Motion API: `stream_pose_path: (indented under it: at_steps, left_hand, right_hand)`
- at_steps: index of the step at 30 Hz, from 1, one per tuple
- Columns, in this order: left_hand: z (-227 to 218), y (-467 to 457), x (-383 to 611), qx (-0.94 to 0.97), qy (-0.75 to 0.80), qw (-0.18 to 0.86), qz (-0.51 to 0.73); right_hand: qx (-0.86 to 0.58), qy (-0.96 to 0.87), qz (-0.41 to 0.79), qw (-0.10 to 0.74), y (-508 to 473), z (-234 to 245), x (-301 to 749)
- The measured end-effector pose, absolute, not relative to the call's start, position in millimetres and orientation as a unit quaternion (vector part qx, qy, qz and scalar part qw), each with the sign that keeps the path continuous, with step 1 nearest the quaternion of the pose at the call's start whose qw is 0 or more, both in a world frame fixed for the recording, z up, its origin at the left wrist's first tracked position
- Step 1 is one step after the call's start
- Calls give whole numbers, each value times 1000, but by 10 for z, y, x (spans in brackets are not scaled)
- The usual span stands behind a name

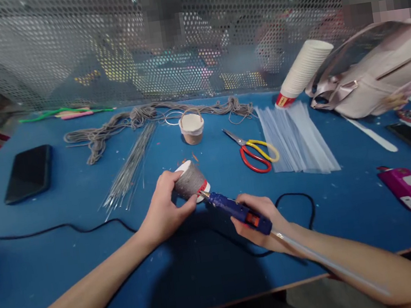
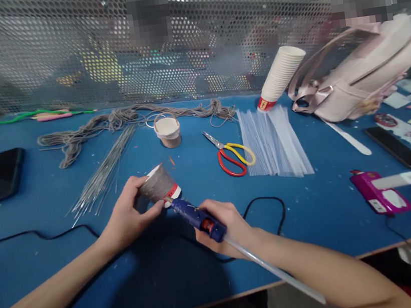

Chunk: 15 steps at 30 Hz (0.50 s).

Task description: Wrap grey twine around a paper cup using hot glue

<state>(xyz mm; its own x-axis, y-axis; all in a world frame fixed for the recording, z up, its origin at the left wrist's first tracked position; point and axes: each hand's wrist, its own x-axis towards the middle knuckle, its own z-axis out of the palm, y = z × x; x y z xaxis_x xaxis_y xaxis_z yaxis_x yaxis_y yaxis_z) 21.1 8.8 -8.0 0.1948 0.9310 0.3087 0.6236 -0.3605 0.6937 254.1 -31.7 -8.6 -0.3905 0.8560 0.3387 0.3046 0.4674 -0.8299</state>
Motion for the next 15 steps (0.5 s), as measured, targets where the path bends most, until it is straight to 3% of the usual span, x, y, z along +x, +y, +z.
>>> stream_pose_path:
  at_steps: [15]
  left_hand:
    - [-48, 19, 221, 753, 529, 182, 347]
  right_hand:
    - [-400, -759, 352, 373, -326, -19, 2471]
